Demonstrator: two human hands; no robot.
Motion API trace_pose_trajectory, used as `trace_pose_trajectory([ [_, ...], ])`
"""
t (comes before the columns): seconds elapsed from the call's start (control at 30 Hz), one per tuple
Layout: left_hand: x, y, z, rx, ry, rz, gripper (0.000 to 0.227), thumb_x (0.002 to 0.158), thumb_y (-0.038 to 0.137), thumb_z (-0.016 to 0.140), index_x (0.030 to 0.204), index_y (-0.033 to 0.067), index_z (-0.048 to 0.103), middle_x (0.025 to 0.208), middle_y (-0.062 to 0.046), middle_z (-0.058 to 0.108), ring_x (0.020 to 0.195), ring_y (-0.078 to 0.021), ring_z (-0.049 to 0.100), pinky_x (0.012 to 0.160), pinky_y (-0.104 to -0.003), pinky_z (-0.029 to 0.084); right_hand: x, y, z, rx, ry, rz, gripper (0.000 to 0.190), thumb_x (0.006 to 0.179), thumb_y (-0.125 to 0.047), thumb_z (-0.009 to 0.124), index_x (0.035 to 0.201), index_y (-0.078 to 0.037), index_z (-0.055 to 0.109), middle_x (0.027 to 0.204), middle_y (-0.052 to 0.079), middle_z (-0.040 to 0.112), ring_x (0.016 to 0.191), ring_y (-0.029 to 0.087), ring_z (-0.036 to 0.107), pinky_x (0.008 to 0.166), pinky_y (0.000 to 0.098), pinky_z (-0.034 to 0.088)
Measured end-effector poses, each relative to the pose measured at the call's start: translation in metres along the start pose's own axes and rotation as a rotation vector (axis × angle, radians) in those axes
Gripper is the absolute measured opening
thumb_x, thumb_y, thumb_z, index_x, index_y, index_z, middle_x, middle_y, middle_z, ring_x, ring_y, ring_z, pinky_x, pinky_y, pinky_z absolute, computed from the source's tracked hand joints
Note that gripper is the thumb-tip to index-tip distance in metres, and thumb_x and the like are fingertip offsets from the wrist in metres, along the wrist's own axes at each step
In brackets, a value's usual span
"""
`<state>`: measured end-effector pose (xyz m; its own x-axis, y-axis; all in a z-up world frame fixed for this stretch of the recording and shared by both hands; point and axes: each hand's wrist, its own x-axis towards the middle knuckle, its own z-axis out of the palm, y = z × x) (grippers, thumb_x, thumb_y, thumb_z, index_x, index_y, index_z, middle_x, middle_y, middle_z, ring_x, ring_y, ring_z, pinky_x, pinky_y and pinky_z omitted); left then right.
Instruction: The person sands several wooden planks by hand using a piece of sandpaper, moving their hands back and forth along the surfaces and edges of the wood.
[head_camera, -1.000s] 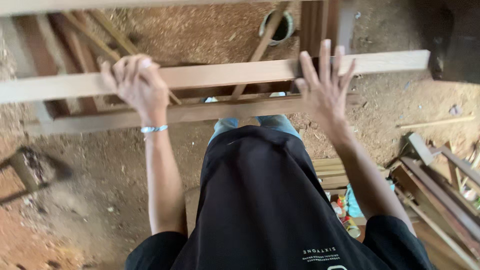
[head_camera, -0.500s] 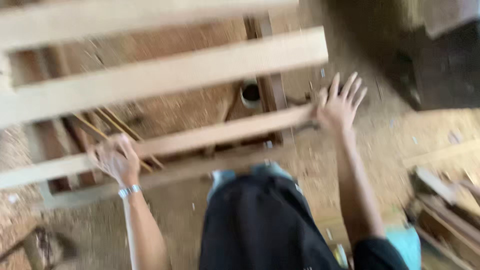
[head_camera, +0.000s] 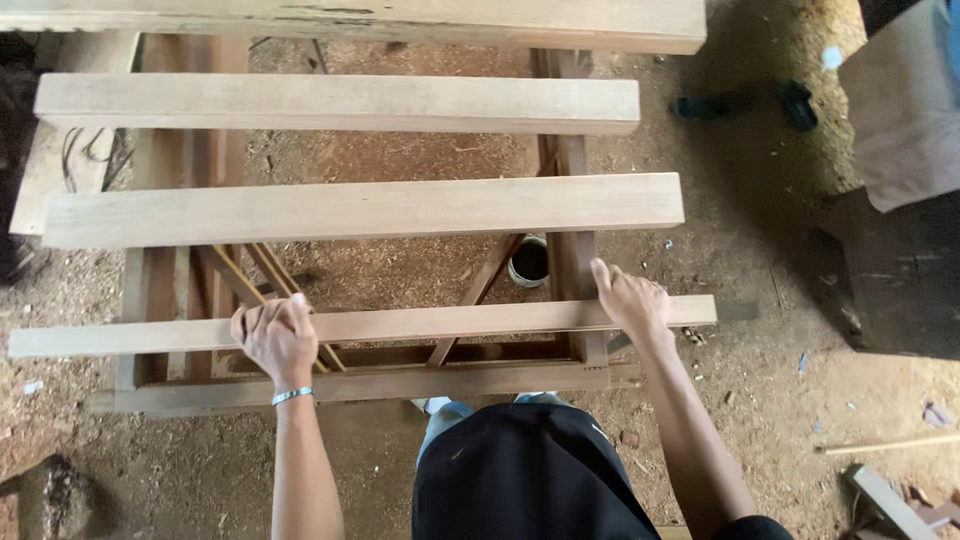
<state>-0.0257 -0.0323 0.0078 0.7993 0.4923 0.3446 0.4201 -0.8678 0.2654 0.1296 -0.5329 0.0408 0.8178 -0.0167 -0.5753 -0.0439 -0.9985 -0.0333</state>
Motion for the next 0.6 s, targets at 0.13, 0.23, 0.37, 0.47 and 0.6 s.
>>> trace_pose_trajectory([
  [0.13,-0.001,0.009,-0.007,0.023,-0.088,-0.065,0.051,0.105,0.042,0.041,0.062,0.0186,0.058,0.071,0.000,0.065,0.085,-0.0179,0.058,0.119,-0.041,0.033,0.000,-0.011,-0.007,0.210,0.026,-0.043,0.068,0.100,-0.059,0.009,0.147,-0.024,0.045,0.099,0.014,0.074,0.046,0.015,0.047,0.037,0.0291,0.031],
  [0.23,-0.005,0.012,-0.014,-0.013,0.093,0.109,0.051,0.109,0.044,0.043,0.069,0.0180,0.061,0.088,0.001,0.072,0.093,-0.0175,0.060,0.115,-0.041,0.031,-0.005,-0.027,-0.010,0.292,0.053,-0.051,0.066,0.100,-0.058,0.011,0.146,-0.024,0.045,0.113,0.013,0.071,0.049,0.016,0.053,0.038,0.0310,0.034],
  [0.37,0.001,0.008,-0.006,-0.036,0.015,0.034,0.048,0.104,0.042,0.045,0.068,0.0179,0.066,0.080,0.002,0.072,0.086,-0.0171,0.060,0.112,-0.042,0.031,-0.011,-0.055,0.007,0.243,0.130,-0.107,0.063,0.102,-0.055,0.014,0.142,-0.023,0.051,0.123,0.012,0.069,0.090,0.024,0.063,0.077,0.0417,0.048],
  [0.47,-0.001,0.008,-0.001,-0.057,-0.022,0.025,0.048,0.103,0.042,0.044,0.069,0.0176,0.067,0.078,0.002,0.072,0.084,-0.0173,0.059,0.111,-0.042,0.031,-0.016,-0.073,0.027,0.251,0.252,-0.233,0.065,0.103,-0.051,0.015,0.136,-0.013,0.054,0.131,0.012,0.064,0.118,0.025,0.060,0.104,0.0458,0.043],
  [0.6,-0.001,0.010,-0.003,-0.127,-0.012,0.024,0.038,0.102,0.036,0.047,0.077,0.0174,0.070,0.085,0.001,0.073,0.086,-0.0163,0.060,0.110,-0.044,0.032,-0.028,-0.105,0.041,0.303,0.275,-0.311,0.061,0.104,-0.046,0.020,0.136,-0.007,0.053,0.136,0.014,0.059,0.125,0.028,0.056,0.111,0.0477,0.036],
])
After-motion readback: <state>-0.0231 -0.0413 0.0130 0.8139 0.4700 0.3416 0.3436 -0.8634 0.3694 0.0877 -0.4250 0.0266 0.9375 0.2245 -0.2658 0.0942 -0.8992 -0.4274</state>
